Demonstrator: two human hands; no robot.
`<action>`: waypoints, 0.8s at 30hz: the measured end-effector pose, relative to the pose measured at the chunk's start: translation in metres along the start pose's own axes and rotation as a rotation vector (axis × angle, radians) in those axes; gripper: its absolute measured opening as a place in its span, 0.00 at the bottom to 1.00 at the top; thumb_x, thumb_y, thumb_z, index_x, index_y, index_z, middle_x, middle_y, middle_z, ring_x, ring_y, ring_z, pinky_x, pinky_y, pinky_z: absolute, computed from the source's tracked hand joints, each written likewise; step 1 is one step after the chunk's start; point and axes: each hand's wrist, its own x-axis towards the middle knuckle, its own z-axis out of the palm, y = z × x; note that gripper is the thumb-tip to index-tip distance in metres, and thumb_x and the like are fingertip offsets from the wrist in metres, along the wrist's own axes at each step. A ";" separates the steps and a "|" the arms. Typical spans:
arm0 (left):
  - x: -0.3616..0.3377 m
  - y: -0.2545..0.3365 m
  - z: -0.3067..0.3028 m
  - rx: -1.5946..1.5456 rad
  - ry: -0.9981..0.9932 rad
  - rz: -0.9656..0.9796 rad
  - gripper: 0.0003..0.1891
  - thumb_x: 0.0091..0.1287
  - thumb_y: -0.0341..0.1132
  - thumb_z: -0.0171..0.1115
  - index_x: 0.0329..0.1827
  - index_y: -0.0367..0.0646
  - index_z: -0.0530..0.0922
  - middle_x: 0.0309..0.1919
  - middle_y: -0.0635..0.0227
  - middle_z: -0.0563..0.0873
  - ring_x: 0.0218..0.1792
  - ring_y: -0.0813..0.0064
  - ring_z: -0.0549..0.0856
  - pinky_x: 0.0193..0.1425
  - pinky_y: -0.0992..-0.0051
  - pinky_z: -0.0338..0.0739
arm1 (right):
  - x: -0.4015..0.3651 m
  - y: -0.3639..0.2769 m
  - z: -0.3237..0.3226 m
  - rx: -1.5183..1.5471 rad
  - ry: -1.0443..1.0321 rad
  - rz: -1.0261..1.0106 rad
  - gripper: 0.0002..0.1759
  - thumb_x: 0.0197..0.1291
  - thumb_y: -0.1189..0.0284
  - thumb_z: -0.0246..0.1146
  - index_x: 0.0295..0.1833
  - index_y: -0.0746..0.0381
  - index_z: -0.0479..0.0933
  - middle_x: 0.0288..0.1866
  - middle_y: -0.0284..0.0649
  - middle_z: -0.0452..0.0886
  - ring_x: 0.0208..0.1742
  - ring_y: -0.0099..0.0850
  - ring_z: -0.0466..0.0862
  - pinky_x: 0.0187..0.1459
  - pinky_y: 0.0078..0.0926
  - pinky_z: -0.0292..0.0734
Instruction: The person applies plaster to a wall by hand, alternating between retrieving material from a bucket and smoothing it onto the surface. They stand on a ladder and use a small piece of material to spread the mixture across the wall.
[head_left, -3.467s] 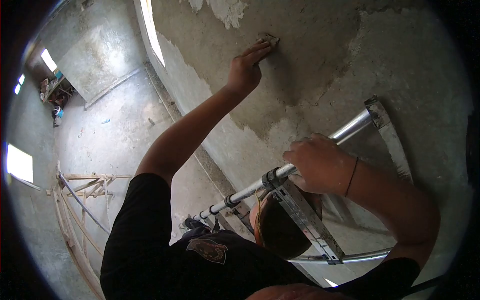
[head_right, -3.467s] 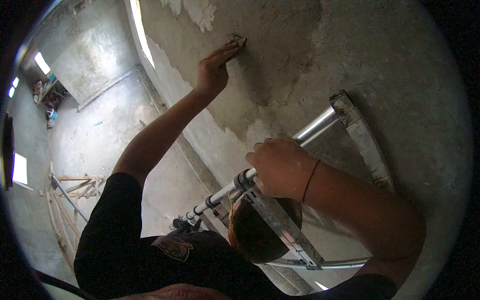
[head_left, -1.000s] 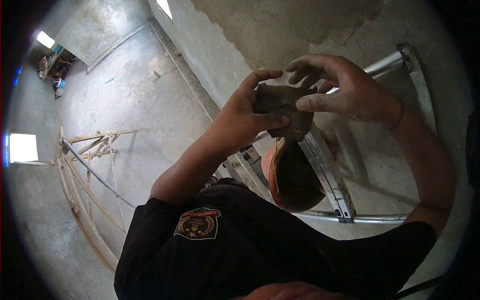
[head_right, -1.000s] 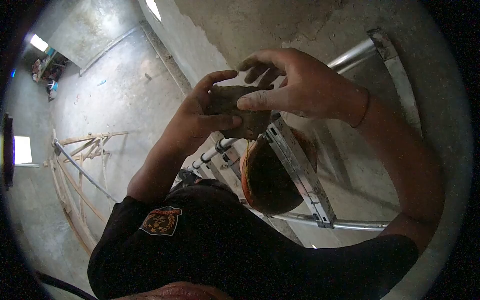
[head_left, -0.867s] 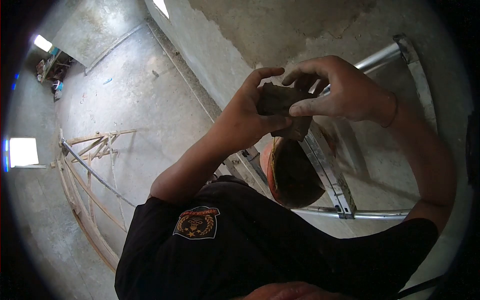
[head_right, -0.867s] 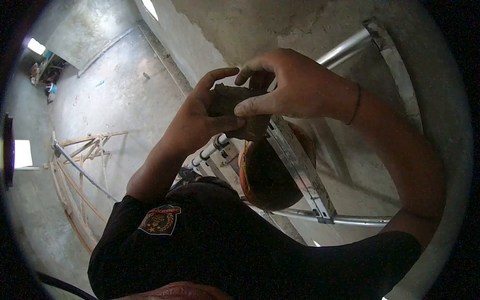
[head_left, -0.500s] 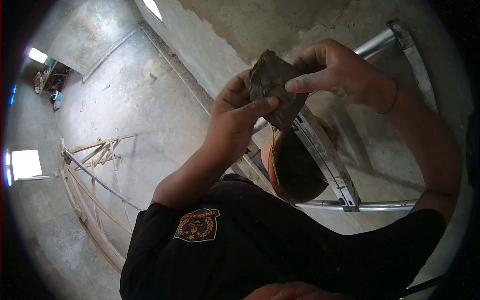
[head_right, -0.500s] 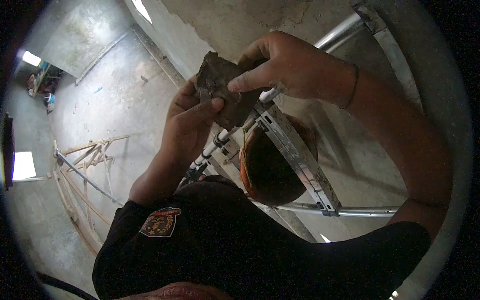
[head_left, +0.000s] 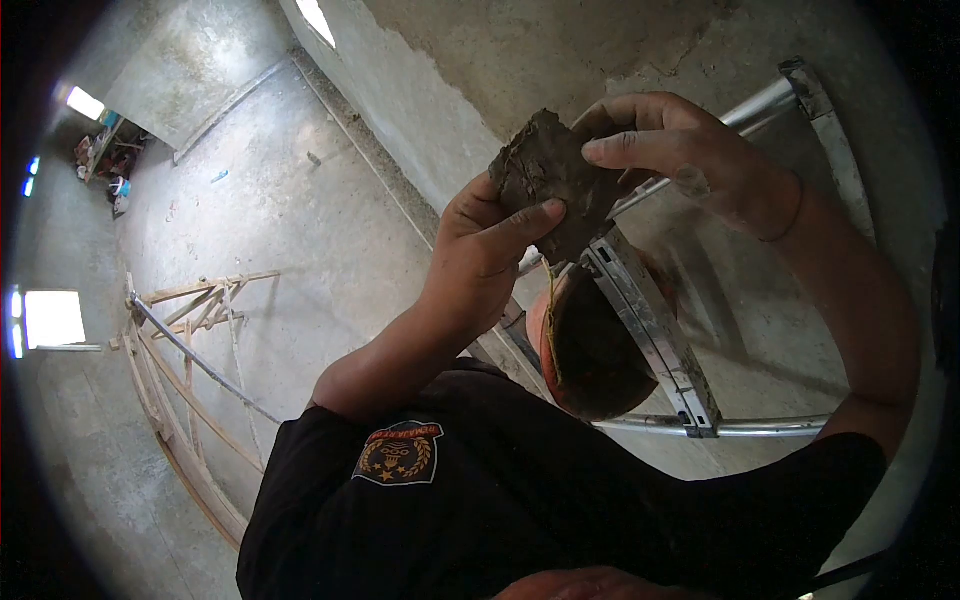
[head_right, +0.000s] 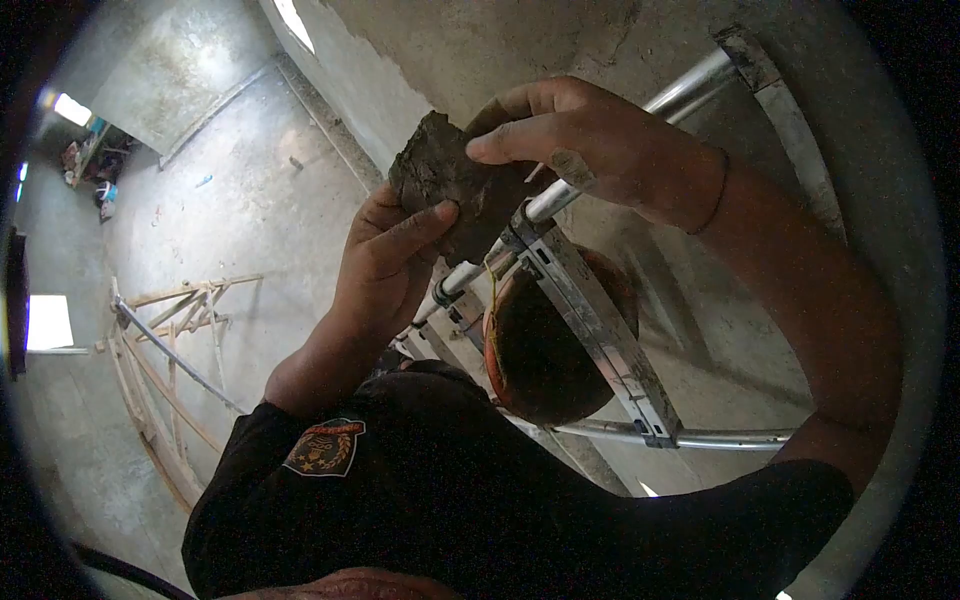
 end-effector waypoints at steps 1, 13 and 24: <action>0.001 0.000 -0.002 0.023 -0.020 0.007 0.14 0.68 0.22 0.59 0.56 0.35 0.76 0.50 0.58 0.85 0.53 0.69 0.84 0.61 0.66 0.77 | 0.001 0.003 -0.002 -0.037 0.002 -0.020 0.20 0.60 0.69 0.67 0.54 0.70 0.77 0.44 0.41 0.84 0.46 0.26 0.84 0.53 0.26 0.77; -0.003 0.001 0.000 0.106 0.006 -0.001 0.12 0.67 0.25 0.62 0.53 0.35 0.79 0.46 0.62 0.87 0.47 0.74 0.86 0.54 0.72 0.80 | -0.003 0.009 0.010 -0.307 0.111 -0.153 0.35 0.49 0.61 0.77 0.58 0.70 0.74 0.42 0.49 0.83 0.41 0.33 0.85 0.45 0.31 0.81; -0.004 -0.002 -0.005 0.194 -0.022 -0.010 0.10 0.67 0.23 0.62 0.50 0.33 0.82 0.43 0.63 0.88 0.43 0.77 0.85 0.51 0.75 0.79 | -0.004 0.008 0.011 -0.976 0.252 -0.484 0.24 0.45 0.62 0.78 0.42 0.63 0.78 0.36 0.43 0.82 0.37 0.34 0.83 0.41 0.33 0.78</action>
